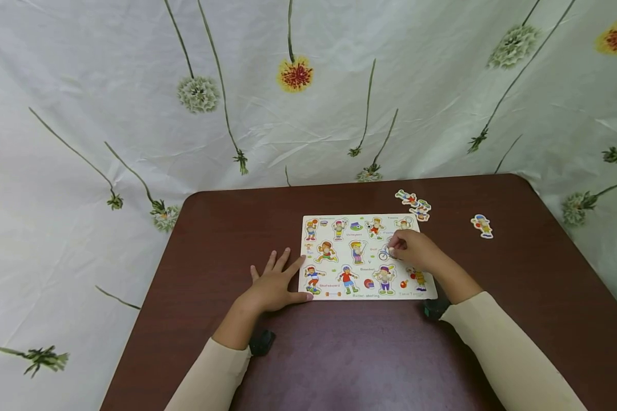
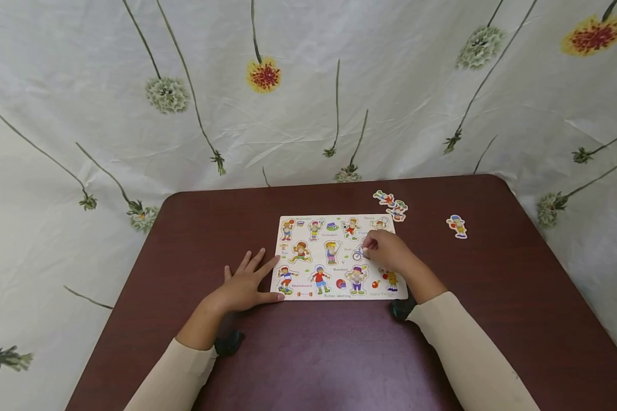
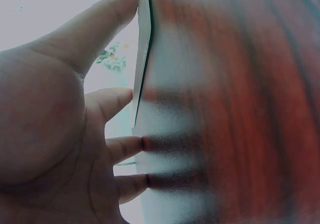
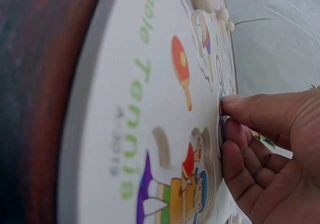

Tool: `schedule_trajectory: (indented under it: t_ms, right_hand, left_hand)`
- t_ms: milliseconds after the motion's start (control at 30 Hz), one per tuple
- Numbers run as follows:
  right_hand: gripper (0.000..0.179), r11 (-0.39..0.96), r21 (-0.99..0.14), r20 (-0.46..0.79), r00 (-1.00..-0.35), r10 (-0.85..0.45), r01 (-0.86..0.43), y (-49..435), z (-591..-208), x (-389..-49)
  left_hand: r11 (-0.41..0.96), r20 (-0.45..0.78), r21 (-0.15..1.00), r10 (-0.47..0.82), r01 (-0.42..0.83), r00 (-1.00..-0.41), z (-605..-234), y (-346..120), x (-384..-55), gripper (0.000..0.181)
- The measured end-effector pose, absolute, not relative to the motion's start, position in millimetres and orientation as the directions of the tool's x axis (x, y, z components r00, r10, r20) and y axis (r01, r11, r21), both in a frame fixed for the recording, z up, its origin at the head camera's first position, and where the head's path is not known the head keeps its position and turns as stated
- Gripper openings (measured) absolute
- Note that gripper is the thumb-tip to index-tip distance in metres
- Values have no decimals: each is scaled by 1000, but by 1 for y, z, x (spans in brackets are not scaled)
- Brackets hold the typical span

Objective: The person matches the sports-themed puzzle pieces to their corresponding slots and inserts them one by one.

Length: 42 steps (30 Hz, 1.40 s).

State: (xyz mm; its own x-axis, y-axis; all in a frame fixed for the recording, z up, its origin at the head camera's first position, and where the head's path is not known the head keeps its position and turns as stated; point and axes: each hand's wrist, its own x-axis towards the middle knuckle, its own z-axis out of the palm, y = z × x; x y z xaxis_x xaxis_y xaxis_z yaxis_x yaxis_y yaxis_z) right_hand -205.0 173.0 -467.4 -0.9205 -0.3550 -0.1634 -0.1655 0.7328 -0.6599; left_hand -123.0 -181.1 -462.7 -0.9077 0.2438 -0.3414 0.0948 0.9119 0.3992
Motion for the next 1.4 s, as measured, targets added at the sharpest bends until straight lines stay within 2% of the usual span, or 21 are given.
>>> schedule_trajectory:
  t_ms: [367, 667, 1100, 1400]
  right_hand:
    - [8, 725, -680, -177, -934, -312, -113, 173, -469, -204]
    - [24, 620, -783, -200, -927, -318, -43, 189, -470, -205]
    - [35, 460, -888, -78, -974, -213, -29, 200, -460, -192]
    - [42, 392, -918, 12, -993, -118, -57, 214, -459, -191]
  left_hand:
    - [914, -344, 394, 241, 93, -908, -463, -181, -125, 94]
    - [916, -343, 390, 241, 95, -908, -462, -181, -125, 94]
    - [915, -344, 393, 242, 95, -907, -463, -181, -124, 94]
    - [915, -347, 393, 243, 95, -906, -465, -181, -123, 96]
